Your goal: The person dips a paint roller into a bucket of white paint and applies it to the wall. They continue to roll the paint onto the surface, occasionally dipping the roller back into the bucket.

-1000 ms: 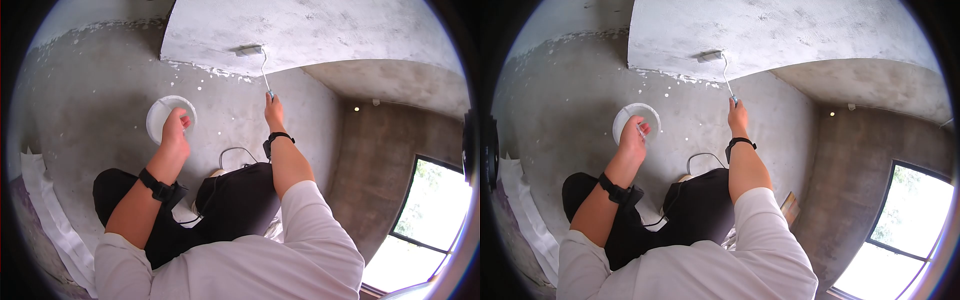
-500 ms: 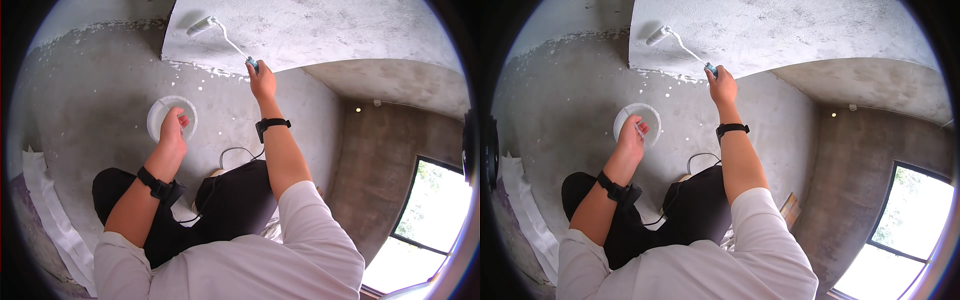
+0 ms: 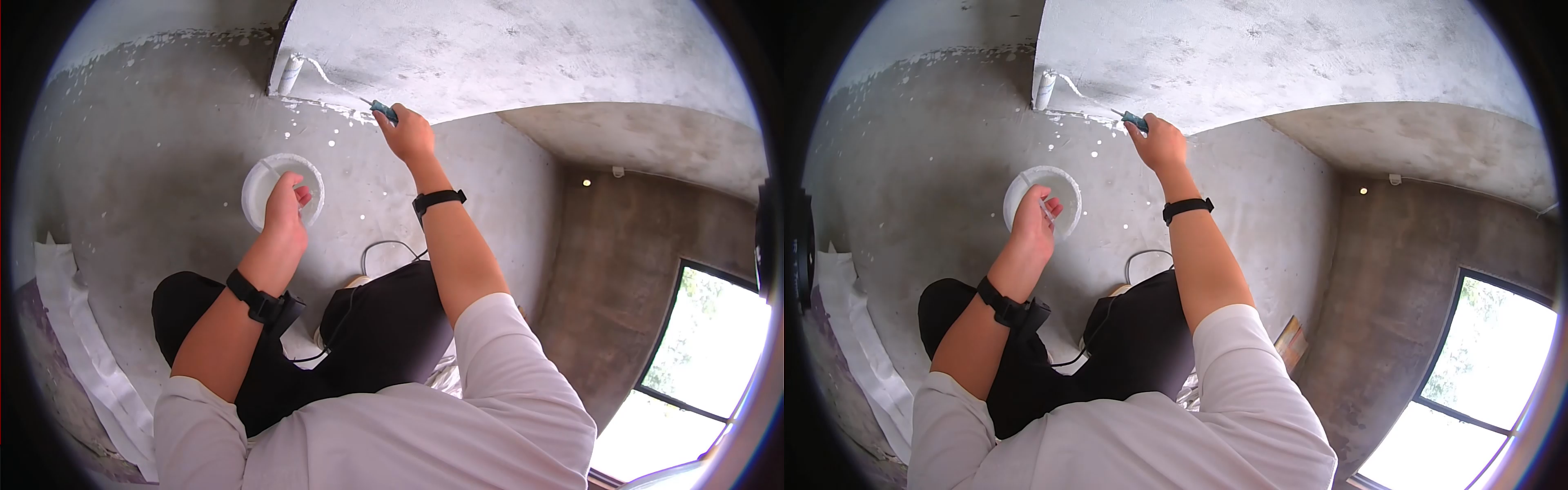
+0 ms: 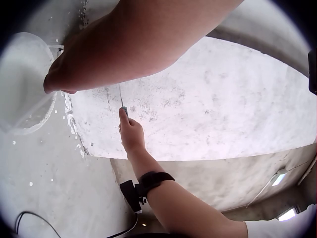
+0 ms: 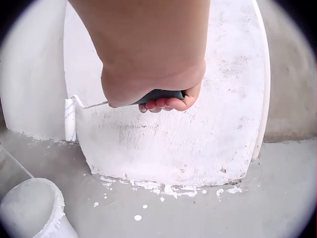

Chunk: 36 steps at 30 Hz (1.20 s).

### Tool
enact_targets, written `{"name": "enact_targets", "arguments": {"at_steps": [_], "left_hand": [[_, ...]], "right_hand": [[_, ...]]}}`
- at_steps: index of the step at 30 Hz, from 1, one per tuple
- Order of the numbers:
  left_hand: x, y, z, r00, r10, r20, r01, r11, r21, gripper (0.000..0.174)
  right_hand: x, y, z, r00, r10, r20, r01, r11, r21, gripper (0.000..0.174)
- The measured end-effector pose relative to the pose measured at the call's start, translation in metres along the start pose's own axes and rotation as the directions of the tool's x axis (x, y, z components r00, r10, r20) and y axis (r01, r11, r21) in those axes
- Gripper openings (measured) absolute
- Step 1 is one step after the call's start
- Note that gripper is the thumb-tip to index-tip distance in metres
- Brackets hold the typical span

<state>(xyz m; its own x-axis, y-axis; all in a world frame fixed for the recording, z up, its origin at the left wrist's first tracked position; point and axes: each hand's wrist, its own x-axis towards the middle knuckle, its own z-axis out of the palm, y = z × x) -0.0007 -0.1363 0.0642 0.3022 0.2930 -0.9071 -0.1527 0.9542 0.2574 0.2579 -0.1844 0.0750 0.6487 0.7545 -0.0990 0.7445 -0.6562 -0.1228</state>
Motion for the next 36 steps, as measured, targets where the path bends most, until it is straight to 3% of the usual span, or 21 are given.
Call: {"name": "enact_targets", "arguments": {"at_steps": [2, 5, 8, 11, 20, 27, 36], "left_hand": [[0.001, 0.001, -0.001, 1.000, -0.004, -0.004, 0.004, 1.000, -0.006, 0.028], [0.000, 0.001, -0.001, 1.000, -0.015, -0.004, 0.015, 1.000, 0.003, 0.027], [-0.003, 0.003, -0.001, 1.000, -0.005, -0.005, 0.005, 1.000, -0.010, 0.028], [-0.006, 0.005, 0.000, 1.000, -0.013, -0.015, 0.013, 1.000, -0.005, 0.027], [-0.005, 0.002, 0.001, 1.000, 0.015, 0.001, -0.015, 1.000, -0.009, 0.025], [-0.002, 0.000, 0.000, 1.000, 0.006, 0.011, -0.006, 1.000, 0.028, 0.029], [0.000, -0.004, 0.001, 1.000, 0.004, 0.028, -0.005, 0.999, 0.042, 0.029]], "right_hand": [[0.002, -0.004, 0.002, 1.000, -0.009, 0.006, 0.009, 1.000, 0.017, 0.046], [0.009, -0.002, 0.012, 0.989, -0.108, -0.100, 0.113, 0.992, 0.050, 0.042], [0.011, -0.003, 0.017, 0.974, -0.134, -0.181, 0.131, 0.991, -0.028, 0.038], [0.010, 0.001, 0.022, 0.989, -0.071, -0.129, 0.064, 0.996, -0.061, 0.037], [-0.003, 0.048, 0.033, 0.984, -0.036, -0.176, 0.011, 0.990, -0.142, 0.035], [-0.019, 0.090, 0.029, 0.985, 0.125, -0.116, -0.142, 0.978, -0.151, 0.034], [-0.053, 0.133, 0.030, 0.930, 0.283, -0.234, -0.332, 0.921, -0.204, 0.032]]}}
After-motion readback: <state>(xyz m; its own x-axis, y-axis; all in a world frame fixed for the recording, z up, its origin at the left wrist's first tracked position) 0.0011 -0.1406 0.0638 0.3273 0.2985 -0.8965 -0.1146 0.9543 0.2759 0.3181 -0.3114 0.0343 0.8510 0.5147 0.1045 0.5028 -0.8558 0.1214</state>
